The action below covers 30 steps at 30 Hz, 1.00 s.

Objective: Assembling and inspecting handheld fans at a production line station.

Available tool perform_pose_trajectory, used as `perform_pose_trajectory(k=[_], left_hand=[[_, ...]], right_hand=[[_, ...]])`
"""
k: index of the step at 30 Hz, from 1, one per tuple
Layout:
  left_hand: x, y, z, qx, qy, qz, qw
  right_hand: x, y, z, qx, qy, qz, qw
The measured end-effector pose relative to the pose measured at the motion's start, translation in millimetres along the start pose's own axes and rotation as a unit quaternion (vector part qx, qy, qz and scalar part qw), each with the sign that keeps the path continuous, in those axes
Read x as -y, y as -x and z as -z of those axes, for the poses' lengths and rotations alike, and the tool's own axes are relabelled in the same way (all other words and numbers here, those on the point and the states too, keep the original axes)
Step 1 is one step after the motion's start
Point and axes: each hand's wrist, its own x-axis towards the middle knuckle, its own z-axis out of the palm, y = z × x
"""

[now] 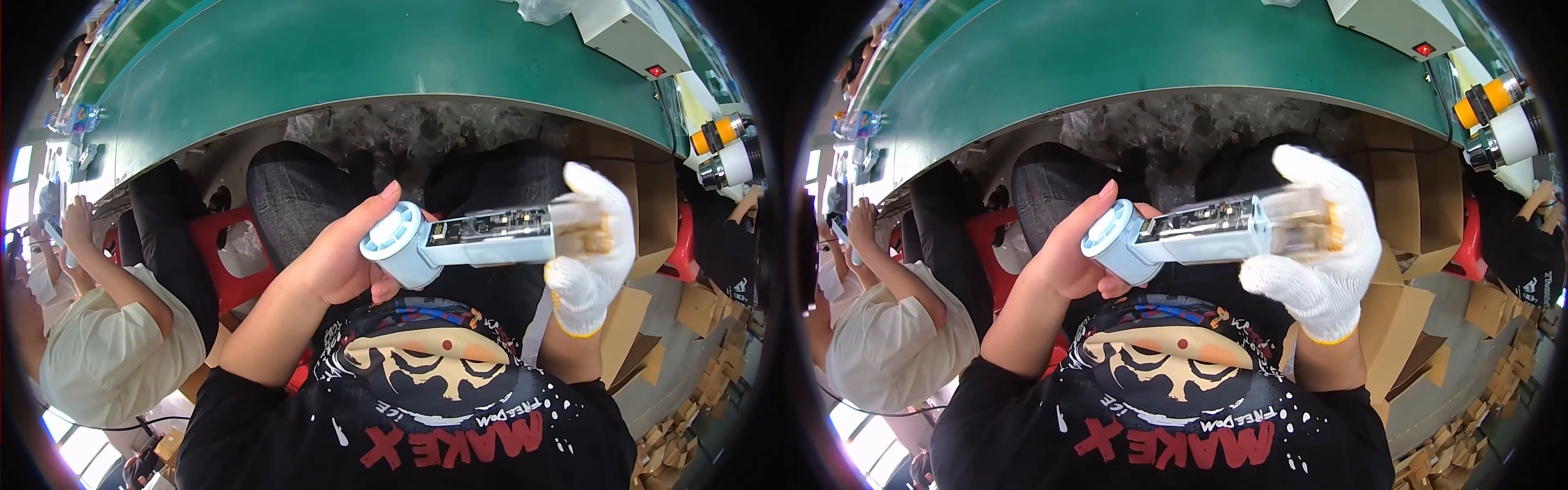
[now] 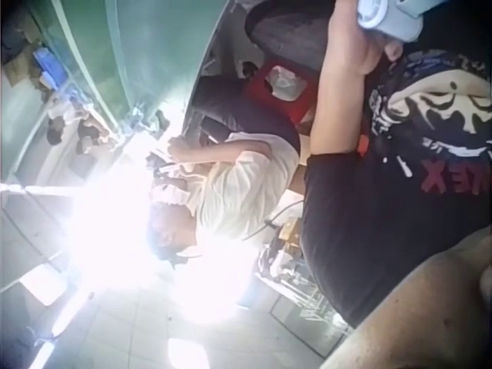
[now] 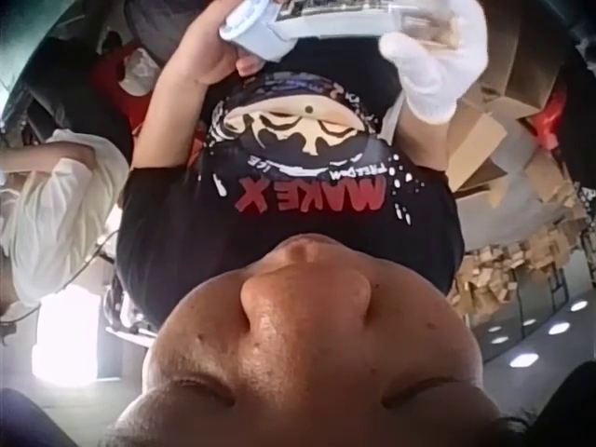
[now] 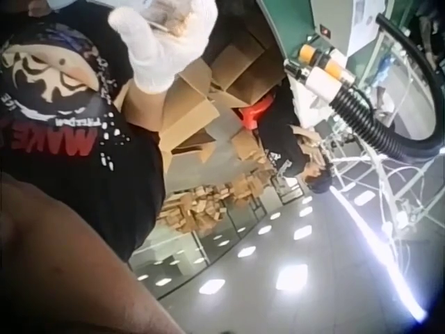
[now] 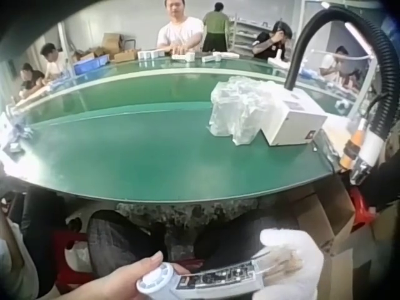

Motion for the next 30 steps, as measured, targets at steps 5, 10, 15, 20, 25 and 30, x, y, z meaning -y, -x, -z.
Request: perform_pose_trajectory(k=[5, 10, 15, 20, 25, 30], left_hand=[[-5, 0, 6, 0.021, 0.019, 0.024, 0.999], [-5, 3, -5, -0.095, -0.083, -0.03, 0.992], [-7, 3, -4, -0.078, -0.197, -0.109, 0.971], [-6, 10, -27, -0.146, -0.427, -0.253, 0.856], [-3, 9, -24, -0.139, -0.611, -0.344, 0.699], [1, 7, -16, -0.108, -0.651, -0.378, 0.649]], right_hand=[[3, -11, -10, 0.076, -0.015, -0.101, 0.992], [-3, -15, -13, 0.159, 0.023, -0.11, 0.981], [-5, -22, -1, 0.213, 0.103, -0.111, 0.965], [-5, -29, 4, 0.258, 0.151, -0.096, 0.949], [-6, -28, 2, 0.245, 0.209, -0.081, 0.943], [-5, -23, 5, 0.234, 0.21, -0.036, 0.948]])
